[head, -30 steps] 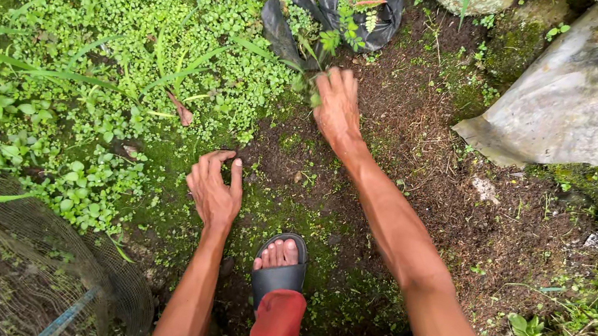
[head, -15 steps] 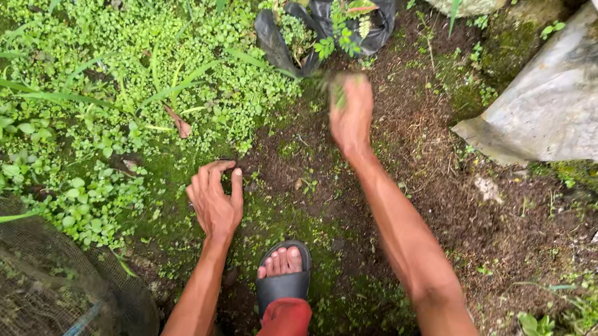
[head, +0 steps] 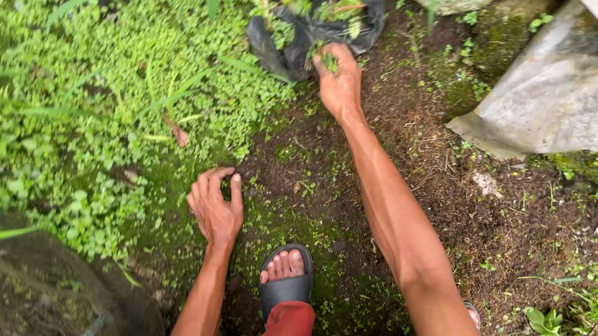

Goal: The person repeatedly pulls weeds by hand from a small garden bed and places them into a black plastic bag. The person works along the edge of a wire mesh fence, gathering weeds into a growing pile before transferring them into the bag.

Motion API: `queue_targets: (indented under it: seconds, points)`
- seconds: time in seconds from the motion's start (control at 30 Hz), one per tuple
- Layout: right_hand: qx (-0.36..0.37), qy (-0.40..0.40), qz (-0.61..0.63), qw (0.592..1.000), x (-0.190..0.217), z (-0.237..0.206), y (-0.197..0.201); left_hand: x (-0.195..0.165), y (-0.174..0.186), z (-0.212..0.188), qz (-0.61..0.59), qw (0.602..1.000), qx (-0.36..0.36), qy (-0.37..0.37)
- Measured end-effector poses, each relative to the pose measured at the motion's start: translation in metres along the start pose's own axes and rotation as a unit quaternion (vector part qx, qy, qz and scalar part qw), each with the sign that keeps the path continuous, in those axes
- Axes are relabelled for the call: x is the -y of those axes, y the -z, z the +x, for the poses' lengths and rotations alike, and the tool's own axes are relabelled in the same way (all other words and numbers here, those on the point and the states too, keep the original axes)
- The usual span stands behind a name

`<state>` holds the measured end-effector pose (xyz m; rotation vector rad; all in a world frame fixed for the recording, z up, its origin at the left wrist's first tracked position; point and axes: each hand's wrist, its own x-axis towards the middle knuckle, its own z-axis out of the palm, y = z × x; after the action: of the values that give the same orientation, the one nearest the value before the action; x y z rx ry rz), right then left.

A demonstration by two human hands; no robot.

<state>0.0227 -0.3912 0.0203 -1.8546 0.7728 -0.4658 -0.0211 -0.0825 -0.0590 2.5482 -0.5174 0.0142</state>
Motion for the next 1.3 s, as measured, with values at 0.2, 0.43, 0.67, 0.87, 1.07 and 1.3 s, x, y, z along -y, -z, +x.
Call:
queue_targets:
  seconds: [0.2, 0.43, 0.67, 0.87, 1.07, 1.3]
  points:
    - [0.296, -0.045, -0.063, 0.952, -0.032, -0.034, 0.034, 0.011, -0.013, -0.006, 0.0, 1.0, 0.01, 0.012]
    - [0.037, 0.002, -0.149, 0.988, -0.084, -0.067, 0.038, 0.026, -0.023, -0.014, 0.005, 1.0, -0.001, -0.006]
    - [-0.02, 0.182, -0.258, 0.949, -0.063, -0.08, 0.011, 0.012, -0.02, -0.015, 0.026, 1.0, 0.01, 0.011]
    - [0.043, 0.15, -0.275, 0.949, -0.039, -0.07, 0.015, 0.0, -0.013, -0.016, 0.023, 1.0, -0.002, 0.009]
    - [0.267, 0.084, -0.089, 0.956, -0.048, -0.126, 0.035, -0.004, -0.009, -0.019, 0.007, 1.0, -0.009, -0.004]
    - [-0.028, -0.13, -0.036, 0.991, -0.099, -0.148, 0.119, 0.006, -0.019, -0.017, 0.027, 0.999, -0.001, 0.017]
